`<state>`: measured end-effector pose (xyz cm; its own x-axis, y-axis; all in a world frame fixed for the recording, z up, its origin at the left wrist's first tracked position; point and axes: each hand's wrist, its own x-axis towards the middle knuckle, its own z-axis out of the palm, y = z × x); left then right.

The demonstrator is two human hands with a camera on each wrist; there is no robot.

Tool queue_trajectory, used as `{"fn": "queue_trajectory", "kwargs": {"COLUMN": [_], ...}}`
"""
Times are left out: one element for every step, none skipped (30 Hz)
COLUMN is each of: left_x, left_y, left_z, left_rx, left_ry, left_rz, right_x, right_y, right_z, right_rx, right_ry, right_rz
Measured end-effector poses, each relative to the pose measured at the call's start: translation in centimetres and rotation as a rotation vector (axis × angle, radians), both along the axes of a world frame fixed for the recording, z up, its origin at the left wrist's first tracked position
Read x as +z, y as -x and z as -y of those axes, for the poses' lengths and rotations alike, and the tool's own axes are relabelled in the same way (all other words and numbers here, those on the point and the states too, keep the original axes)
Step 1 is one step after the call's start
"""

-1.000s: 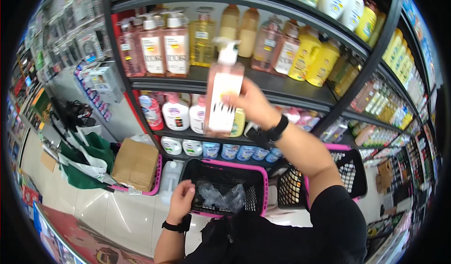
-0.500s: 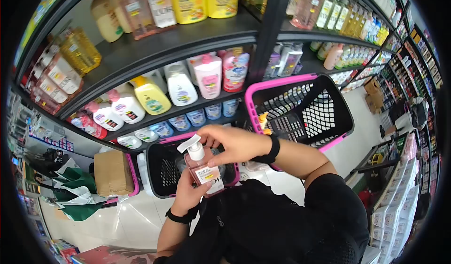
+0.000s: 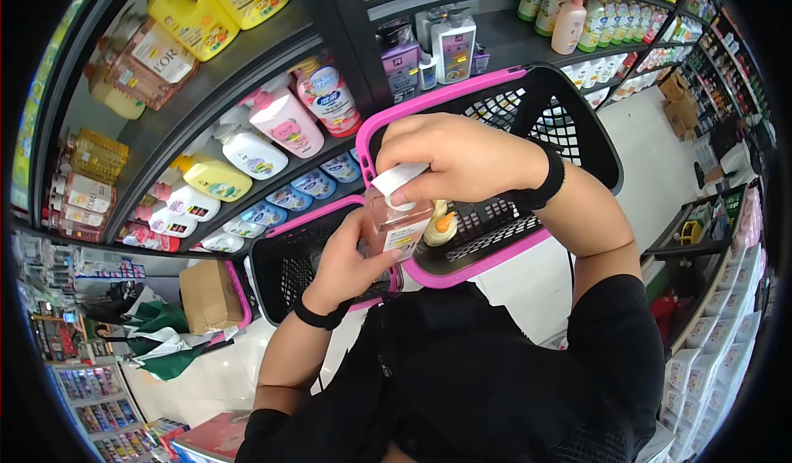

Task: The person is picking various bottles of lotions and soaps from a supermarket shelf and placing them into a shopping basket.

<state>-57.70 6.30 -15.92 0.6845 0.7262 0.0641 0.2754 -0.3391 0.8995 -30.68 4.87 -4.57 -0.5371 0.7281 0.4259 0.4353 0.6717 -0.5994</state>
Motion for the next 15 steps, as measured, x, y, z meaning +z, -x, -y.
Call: {"fn": "queue_trajectory", "kwargs": {"left_x": [-0.2, -0.3, -0.2, -0.7, -1.6, -2.1, -2.2, -2.4, -2.7, -3.2, -4.3, -5.4, -6.7, -8.3, -10.1], "left_y": [-1.0, -1.8, -2.4, -2.9, -3.3, -3.6, -3.4, -3.1, -2.8, -2.5, -1.4, -0.5, 0.6, 2.0, 3.5], "left_z": [-0.1, -0.1, 0.0, 0.0, -0.2, -0.4, -0.4, -0.3, -0.2, 0.0, -0.1, 0.2, 0.2, 0.4, 0.8], "left_rx": [-0.008, -0.016, -0.031, -0.041, -0.050, -0.058, -0.062, -0.015, 0.034, 0.086, 0.125, 0.208, 0.259, 0.314, 0.365], "left_ry": [0.000, 0.002, 0.018, -0.026, -0.069, -0.115, -0.139, -0.091, -0.041, 0.011, 0.031, 0.044, 0.077, 0.112, 0.171], "left_rz": [0.005, 0.014, -0.041, -0.008, 0.025, 0.061, 0.048, 0.097, 0.146, 0.199, 0.197, 0.165, 0.145, 0.122, 0.070], "right_x": [-0.1, 0.0, 0.2, 0.3, 0.4, 0.5, 0.6, 0.2, -0.5, -1.4, -2.5, -3.7, -4.9, -6.4, -8.5], "right_y": [-0.7, -1.3, -1.8, -2.2, -2.5, -2.9, -3.4, -4.0, -4.8, -5.6, -6.3, -6.9, -7.6, -8.1, -8.6], "right_z": [0.4, 0.9, 1.4, 1.9, 2.3, 2.6, 2.8, 2.8, 2.4, 1.9, 1.4, 0.9, 0.2, -0.5, -1.2], "right_rx": [-0.026, -0.060, -0.093, -0.126, -0.149, -0.171, -0.192, -0.193, -0.193, -0.188, -0.207, -0.219, -0.228, -0.233, -0.243], "right_ry": [-0.004, -0.014, -0.023, -0.030, -0.015, -0.003, 0.009, -0.012, -0.031, -0.048, -0.061, -0.003, 0.051, 0.106, 0.123], "right_rz": [-0.003, 0.016, 0.035, 0.054, 0.093, 0.134, 0.176, 0.188, 0.201, 0.217, 0.245, 0.310, 0.376, 0.441, 0.514]}}
